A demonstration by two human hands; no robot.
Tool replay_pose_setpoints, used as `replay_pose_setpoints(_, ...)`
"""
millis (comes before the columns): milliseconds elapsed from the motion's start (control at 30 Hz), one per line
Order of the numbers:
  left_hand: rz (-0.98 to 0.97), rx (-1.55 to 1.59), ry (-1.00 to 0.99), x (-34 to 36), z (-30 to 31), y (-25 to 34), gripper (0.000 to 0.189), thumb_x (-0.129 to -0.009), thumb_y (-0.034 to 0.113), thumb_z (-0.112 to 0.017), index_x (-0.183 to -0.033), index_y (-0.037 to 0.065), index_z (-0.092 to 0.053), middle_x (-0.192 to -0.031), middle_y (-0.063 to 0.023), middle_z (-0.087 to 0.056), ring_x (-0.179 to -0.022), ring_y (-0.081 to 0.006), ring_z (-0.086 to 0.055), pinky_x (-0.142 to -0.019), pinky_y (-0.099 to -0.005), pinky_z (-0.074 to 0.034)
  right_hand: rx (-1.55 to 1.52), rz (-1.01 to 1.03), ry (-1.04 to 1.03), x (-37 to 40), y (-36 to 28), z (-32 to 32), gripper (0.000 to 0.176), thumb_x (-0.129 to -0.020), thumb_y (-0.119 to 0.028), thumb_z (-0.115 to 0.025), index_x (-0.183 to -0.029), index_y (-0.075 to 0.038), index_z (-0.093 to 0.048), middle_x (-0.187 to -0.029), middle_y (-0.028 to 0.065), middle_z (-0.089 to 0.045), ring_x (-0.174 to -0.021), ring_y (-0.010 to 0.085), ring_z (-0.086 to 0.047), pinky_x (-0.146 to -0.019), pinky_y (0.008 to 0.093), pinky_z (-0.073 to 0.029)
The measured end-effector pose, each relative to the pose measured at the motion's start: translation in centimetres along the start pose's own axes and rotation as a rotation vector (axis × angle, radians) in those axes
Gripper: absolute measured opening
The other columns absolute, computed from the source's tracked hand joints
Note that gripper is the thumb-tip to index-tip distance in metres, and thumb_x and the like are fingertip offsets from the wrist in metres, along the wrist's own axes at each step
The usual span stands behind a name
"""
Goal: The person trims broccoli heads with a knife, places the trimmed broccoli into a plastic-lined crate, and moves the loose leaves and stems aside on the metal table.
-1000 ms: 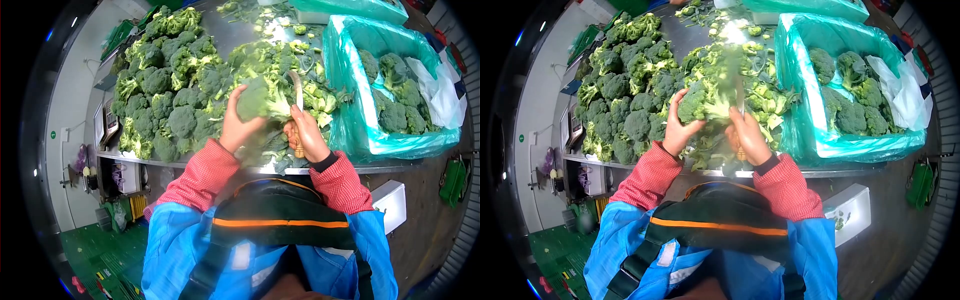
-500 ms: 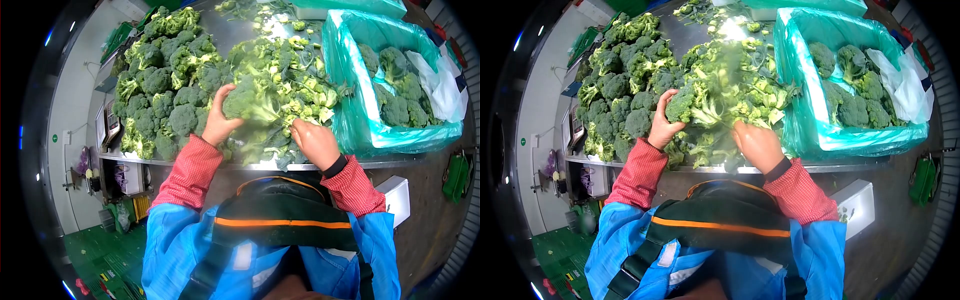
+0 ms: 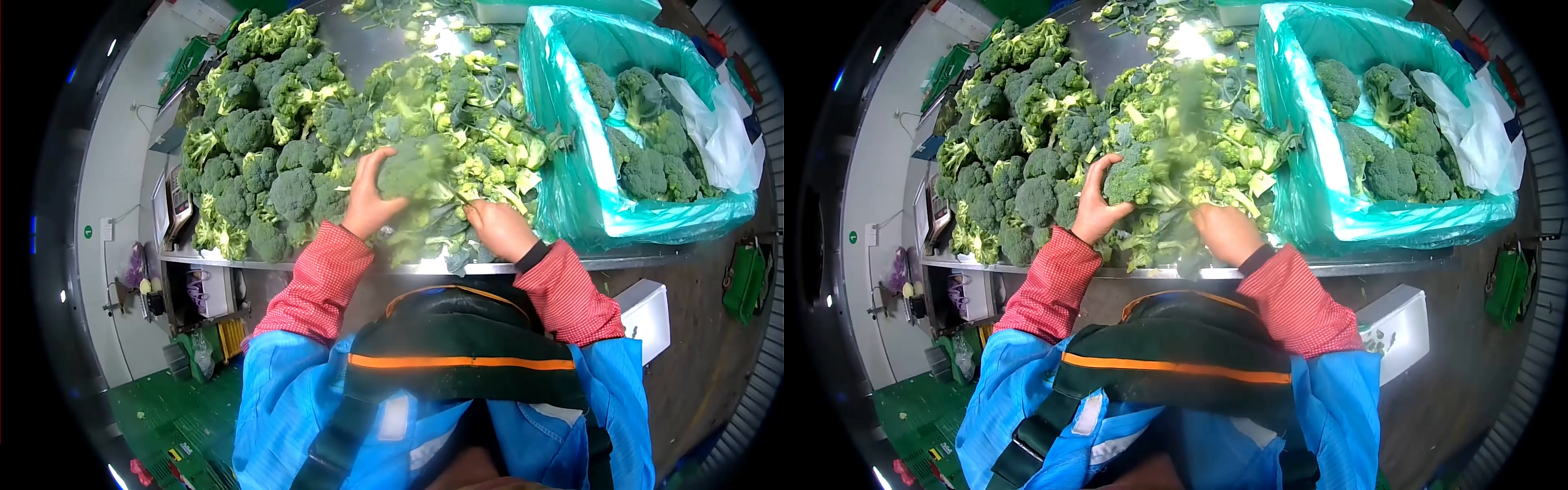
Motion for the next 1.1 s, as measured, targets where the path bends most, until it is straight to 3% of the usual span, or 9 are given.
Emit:
replay_pose_setpoints(67, 0.033, 0.147, 0.021, 0.2, -0.1, -1.6, 0.074, -0.064, 0.003, -0.072, -0.133, 0.010, -0.047, -0.134, -0.0122, -0.047, -0.133, -0.0281, -0.042, -0.114, -0.0380, -0.033, -0.600, -0.129, -0.080, -0.2, 2.4, -1.7, 0.031, -0.101, -0.028, -0.046, -0.098, -0.001, -0.060, -0.060, 0.0102, -0.056, -0.042, 0.0177, -0.052, -0.038, 0.0320, -0.041)
replay_pose_setpoints(133, 0.097, 0.227, 0.026, 0.6, 0.4, -0.8, 0.074, -0.066, 0.001, -0.069, -0.135, 0.011, -0.045, -0.138, -0.0109, -0.046, -0.135, -0.0268, -0.039, -0.114, -0.0370, -0.030, -1.067, -0.616, -0.411, 2.0, 0.6, 0.1, 0.034, -0.103, -0.033, -0.044, -0.099, -0.002, -0.059, -0.055, 0.0011, -0.048, -0.039, 0.0107, -0.042, -0.037, 0.0268, -0.035)
replay_pose_setpoints(167, 0.118, 0.232, 0.027, 0.7, 0.6, -0.5, 0.075, -0.066, 0.000, -0.069, -0.136, 0.011, -0.045, -0.138, -0.0107, -0.046, -0.135, -0.0267, -0.039, -0.114, -0.0367, -0.030, -1.085, -0.640, -0.394, 2.5, -0.2, 1.0, 0.037, -0.104, -0.036, -0.043, -0.100, -0.003, -0.058, -0.056, -0.0061, -0.036, -0.041, 0.0050, -0.032, -0.038, 0.0226, -0.030)
replay_pose_setpoints(400, 0.069, 0.270, 0.119, 0.7, 5.1, 1.0, 0.077, -0.064, -0.002, -0.068, -0.136, 0.009, -0.044, -0.137, -0.0093, -0.045, -0.136, -0.0250, -0.038, -0.113, -0.0355, -0.029, -0.842, -0.436, 0.097, 1.4, -0.4, 5.3, 0.026, -0.100, -0.027, -0.056, -0.109, -0.003, -0.060, -0.071, -0.0024, -0.054, -0.058, 0.0059, -0.048, -0.051, 0.0245, -0.039)
replay_pose_setpoints(533, 0.052, 0.262, 0.052, 0.7, 5.4, 4.2, 0.081, -0.060, 0.001, -0.072, -0.136, 0.009, -0.043, -0.137, -0.0073, -0.045, -0.138, -0.0242, -0.037, -0.116, -0.0365, -0.024, -1.071, -0.539, 0.108, -1.0, -1.1, 4.9, 0.050, -0.095, -0.032, -0.065, -0.131, -0.006, -0.042, -0.070, 0.0030, -0.055, -0.049, 0.0063, -0.045, -0.043, 0.0238, -0.037)
replay_pose_setpoints(667, -0.059, 0.210, 0.032, 1.1, 4.7, 4.4, 0.080, -0.061, 0.001, -0.073, -0.135, 0.011, -0.043, -0.134, -0.0079, -0.047, -0.132, -0.0231, -0.043, -0.114, -0.0345, -0.028, -1.474, -0.590, 0.059, -2.0, 0.1, 3.2, 0.027, -0.094, -0.024, -0.063, -0.112, -0.009, -0.049, -0.068, 0.0028, -0.054, -0.044, 0.0068, -0.041, -0.038, 0.0223, -0.035)
replay_pose_setpoints(800, 0.222, 0.394, 0.194, 1.2, 8.4, 2.0, 0.078, -0.064, -0.001, -0.070, -0.136, 0.013, -0.042, -0.128, -0.0119, -0.049, -0.113, -0.0210, -0.055, -0.092, -0.0327, -0.050, -1.464, -0.547, 0.302, -2.1, 1.4, 5.2, 0.009, -0.089, -0.006, -0.054, -0.098, -0.009, -0.052, -0.068, 0.0017, -0.052, -0.044, 0.0061, -0.039, -0.039, 0.0209, -0.034)
replay_pose_setpoints(967, 0.124, 0.323, 0.234, 0.8, 10.1, 0.2, 0.077, -0.066, -0.001, -0.065, -0.138, 0.012, -0.042, -0.131, -0.0079, -0.048, -0.120, -0.0208, -0.050, -0.101, -0.0330, -0.044, -1.293, -0.514, -0.044, -3.4, -1.8, 3.5, 0.051, -0.099, -0.047, -0.054, -0.130, -0.008, -0.039, -0.070, 0.0072, -0.062, -0.039, 0.0052, -0.037, -0.036, 0.0209, -0.032)
replay_pose_setpoints(1100, 0.137, 0.363, 0.203, -0.4, 8.5, 2.3, 0.075, -0.063, 0.002, -0.069, -0.134, 0.012, -0.046, -0.131, -0.0074, -0.049, -0.127, -0.0249, -0.043, -0.107, -0.0374, -0.036, -1.320, -0.491, -0.096, -4.2, -2.8, 2.3, 0.046, -0.102, -0.044, -0.049, -0.127, -0.006, -0.045, -0.068, 0.0070, -0.059, -0.039, 0.0060, -0.040, -0.036, 0.0219, -0.033)
Point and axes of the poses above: each hand's wrist, its own x-axis away from the middle knuckle, its own z-axis out of the back of the hand, y = z × x, the point moved 7 cm from there along -x, towards the middle knuckle
